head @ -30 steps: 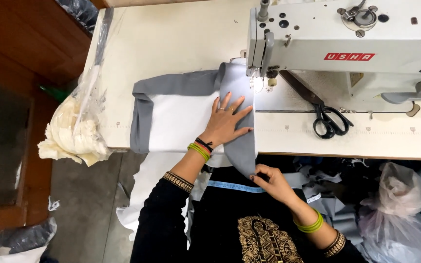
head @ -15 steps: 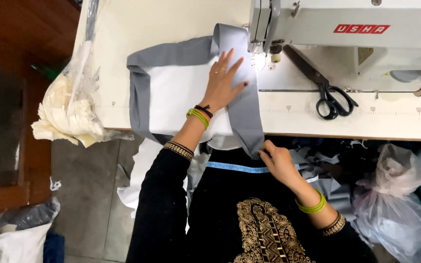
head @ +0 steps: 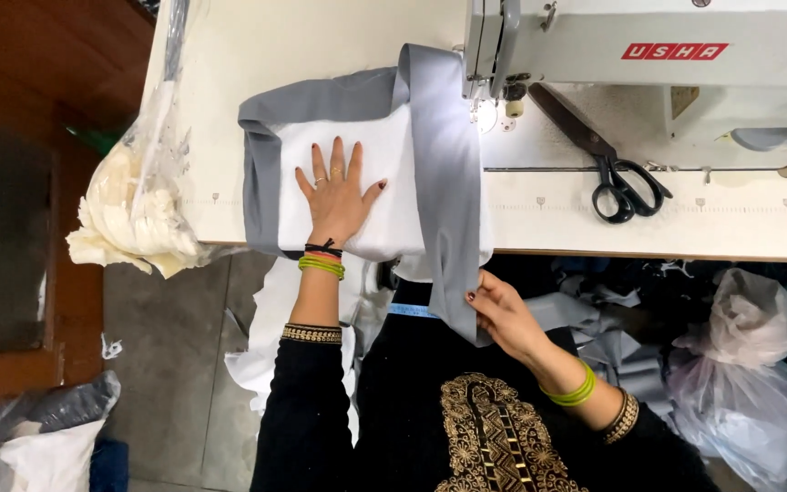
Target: The recorder is sewing grey fabric strips onto a white textured fabric piece using an industrial sewing machine.
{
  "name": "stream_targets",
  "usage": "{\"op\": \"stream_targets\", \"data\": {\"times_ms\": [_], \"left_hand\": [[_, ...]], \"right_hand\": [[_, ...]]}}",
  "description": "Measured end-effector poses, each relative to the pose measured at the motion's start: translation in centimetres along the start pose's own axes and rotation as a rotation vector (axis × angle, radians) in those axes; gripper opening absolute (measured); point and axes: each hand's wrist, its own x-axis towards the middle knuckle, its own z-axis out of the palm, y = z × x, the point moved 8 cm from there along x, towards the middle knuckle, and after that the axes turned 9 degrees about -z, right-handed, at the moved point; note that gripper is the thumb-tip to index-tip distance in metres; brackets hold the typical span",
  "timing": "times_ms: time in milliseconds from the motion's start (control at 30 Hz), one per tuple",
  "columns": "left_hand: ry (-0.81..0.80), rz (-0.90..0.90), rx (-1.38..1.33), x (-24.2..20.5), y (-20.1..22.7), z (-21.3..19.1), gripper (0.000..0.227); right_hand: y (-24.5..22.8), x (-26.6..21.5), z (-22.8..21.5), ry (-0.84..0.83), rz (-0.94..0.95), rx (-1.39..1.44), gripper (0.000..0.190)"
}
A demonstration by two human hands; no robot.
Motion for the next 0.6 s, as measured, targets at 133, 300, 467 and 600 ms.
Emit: {"op": "stream_targets", "data": {"times_ms": [133,300,467,600], "left_hand": [[-0.006,0.033,0.020,1.1,0.0,-0.1,0.079],[0.132,0.095,0.104,1.1,1.1,-0.7,0.069],[0.297,0.363,0.016,-4.3,9.6,-3.4,0.044],[0.216,0.628,-0.238,-8.7,14.7,-3.2,0.031]], "right_hand": [[4.6,0.2,-5.7,-0.101,-0.191,-0.049,0.007],[4.3,0.2,-6.6,-0.042,-0.266,-0.251,0.009],[3.6,-0.4,-7.1,-0.035,-0.303,-0.315,0.014],[4.4,0.0,-7.7,-0.040,-0.300,-0.389,0.014]]}}
